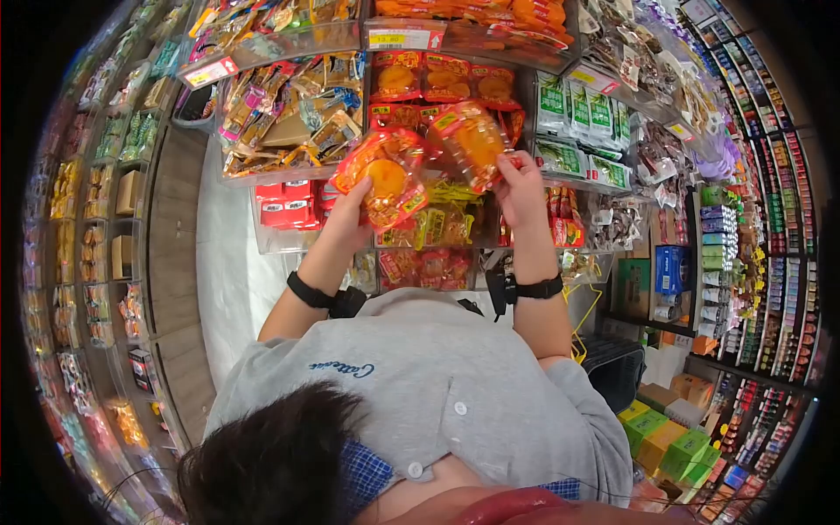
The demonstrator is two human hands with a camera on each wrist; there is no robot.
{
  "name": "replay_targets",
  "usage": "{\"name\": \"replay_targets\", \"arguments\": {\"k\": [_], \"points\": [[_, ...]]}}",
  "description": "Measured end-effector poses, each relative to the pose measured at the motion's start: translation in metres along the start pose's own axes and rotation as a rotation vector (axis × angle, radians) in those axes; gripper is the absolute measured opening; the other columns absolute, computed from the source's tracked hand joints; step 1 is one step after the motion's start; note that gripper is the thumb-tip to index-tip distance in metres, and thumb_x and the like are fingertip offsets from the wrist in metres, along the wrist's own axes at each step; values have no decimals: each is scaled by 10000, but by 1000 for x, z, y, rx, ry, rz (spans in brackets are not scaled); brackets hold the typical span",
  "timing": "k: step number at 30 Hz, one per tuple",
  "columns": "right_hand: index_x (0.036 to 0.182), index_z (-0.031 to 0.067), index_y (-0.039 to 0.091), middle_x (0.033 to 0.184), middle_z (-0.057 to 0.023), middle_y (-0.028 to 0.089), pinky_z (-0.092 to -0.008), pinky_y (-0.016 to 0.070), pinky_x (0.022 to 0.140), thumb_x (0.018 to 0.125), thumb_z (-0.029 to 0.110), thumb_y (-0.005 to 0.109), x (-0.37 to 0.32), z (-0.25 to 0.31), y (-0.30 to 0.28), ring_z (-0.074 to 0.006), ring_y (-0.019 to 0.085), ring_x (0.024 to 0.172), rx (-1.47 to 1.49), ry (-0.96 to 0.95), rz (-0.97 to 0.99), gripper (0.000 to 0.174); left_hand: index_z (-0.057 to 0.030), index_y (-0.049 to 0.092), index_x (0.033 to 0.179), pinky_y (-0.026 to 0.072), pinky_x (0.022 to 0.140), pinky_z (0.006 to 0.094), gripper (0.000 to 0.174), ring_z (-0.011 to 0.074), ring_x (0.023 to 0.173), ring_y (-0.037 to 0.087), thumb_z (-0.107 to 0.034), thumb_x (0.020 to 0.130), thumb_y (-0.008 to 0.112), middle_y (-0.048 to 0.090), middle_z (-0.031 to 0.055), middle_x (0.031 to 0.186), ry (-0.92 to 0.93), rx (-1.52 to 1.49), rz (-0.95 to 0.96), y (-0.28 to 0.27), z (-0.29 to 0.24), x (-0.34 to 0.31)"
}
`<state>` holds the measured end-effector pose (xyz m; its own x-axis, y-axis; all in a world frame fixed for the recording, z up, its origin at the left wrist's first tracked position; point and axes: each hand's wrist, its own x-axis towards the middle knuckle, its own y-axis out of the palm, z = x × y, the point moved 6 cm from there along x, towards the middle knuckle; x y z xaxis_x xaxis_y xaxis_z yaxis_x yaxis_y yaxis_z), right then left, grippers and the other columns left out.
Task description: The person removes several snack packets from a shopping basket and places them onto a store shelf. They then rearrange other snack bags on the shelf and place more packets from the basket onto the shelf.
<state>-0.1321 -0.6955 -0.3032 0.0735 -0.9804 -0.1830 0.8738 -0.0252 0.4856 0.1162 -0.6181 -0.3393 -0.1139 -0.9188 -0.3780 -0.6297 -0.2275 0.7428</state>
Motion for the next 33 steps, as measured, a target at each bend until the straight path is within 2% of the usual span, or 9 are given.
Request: {"name": "replay_targets", "arguments": {"k": [3, 6, 9, 10, 19, 22, 25, 28, 33], "points": [[988, 66, 486, 886, -34, 561, -267, 520, 638, 835, 20, 599, 24, 15, -34, -162, 577, 768, -226, -216, -279, 195, -21, 401, 1274, 464, 934, 445, 405, 281, 1131, 527, -239, 937, 457, 510, 140, 1248, 36, 25, -49, -15, -10, 0], [1043, 49, 493, 838, -45, 557, -284, 505, 632, 810, 36, 629, 47, 9, -38, -181, 579, 745, -362, -326, -257, 270, -37, 393, 1287, 464, 939, 409, 414, 264, 1138, 525, -259, 941, 438, 513, 123, 1253, 54, 34, -58, -20, -17, -7], [1065, 41, 504, 789, -70, 555, -311, 486, 624, 783, 51, 658, 53, 10, -37, -186, 582, 734, -985, -426, -313, 321, -46, 399, 1285, 470, 926, 413, 419, 258, 1125, 534, -269, 934, 453, 520, 111, 1246, 83, 78, -88, -29, -23, -10], [1041, 36, 516, 753, -110, 558, -346, 470, 624, 763, 81, 679, 53, 8, -39, -230, 588, 711, -994, -435, -314, 325, -51, 406, 1281, 471, 916, 427, 421, 254, 1114, 541, -267, 925, 470, 522, 112, 1240, 66, 83, -119, -33, -23, -12], [1079, 47, 529, 995, -216, 531, -422, 480, 711, 747, 183, 686, 29, 26, -4, -373, 564, 858, -1704, -383, -305, 392, -25, 389, 1283, 461, 932, 454, 416, 296, 1132, 524, -224, 925, 462, 510, 152, 1242, 125, 118, -52, -35, -19, -6], [1083, 38, 530, 1051, -204, 515, -419, 482, 714, 753, 211, 683, 10, 34, 10, -364, 566, 858, -1837, -542, -398, 403, -38, 391, 1280, 488, 875, 366, 409, 218, 1078, 556, -144, 902, 507, 533, 98, 1209, 92, 55, -63, -29, -19, -3], [1077, 46, 532, 970, -148, 560, -371, 466, 760, 777, 228, 670, -7, 46, 40, -302, 577, 870, -1658, -793, -198, 377, -35, 420, 1260, 491, 852, 343, 404, 189, 1055, 563, -120, 884, 540, 550, 81, 1186, 185, 194, -45, -17, -24, 2], [1061, 42, 518, 873, -89, 552, -313, 457, 745, 777, 189, 679, -20, 24, 88, -202, 563, 817, -840, -208, 295, 359, -29, 452, 1233, 479, 862, 341, 386, 183, 1040, 568, -107, 871, 561, 569, 69, 1159, 187, 203, -32, 19, -26, -5], [1077, 49, 481, 830, -45, 532, -270, 452, 724, 763, 120, 695, -27, -6, 116, -118, 537, 805, -1054, -193, 398, 386, -33, 459, 1229, 476, 858, 353, 372, 203, 1027, 578, -148, 888, 554, 580, 77, 1140, 296, 190, -39, 27, -19, -4]]}}
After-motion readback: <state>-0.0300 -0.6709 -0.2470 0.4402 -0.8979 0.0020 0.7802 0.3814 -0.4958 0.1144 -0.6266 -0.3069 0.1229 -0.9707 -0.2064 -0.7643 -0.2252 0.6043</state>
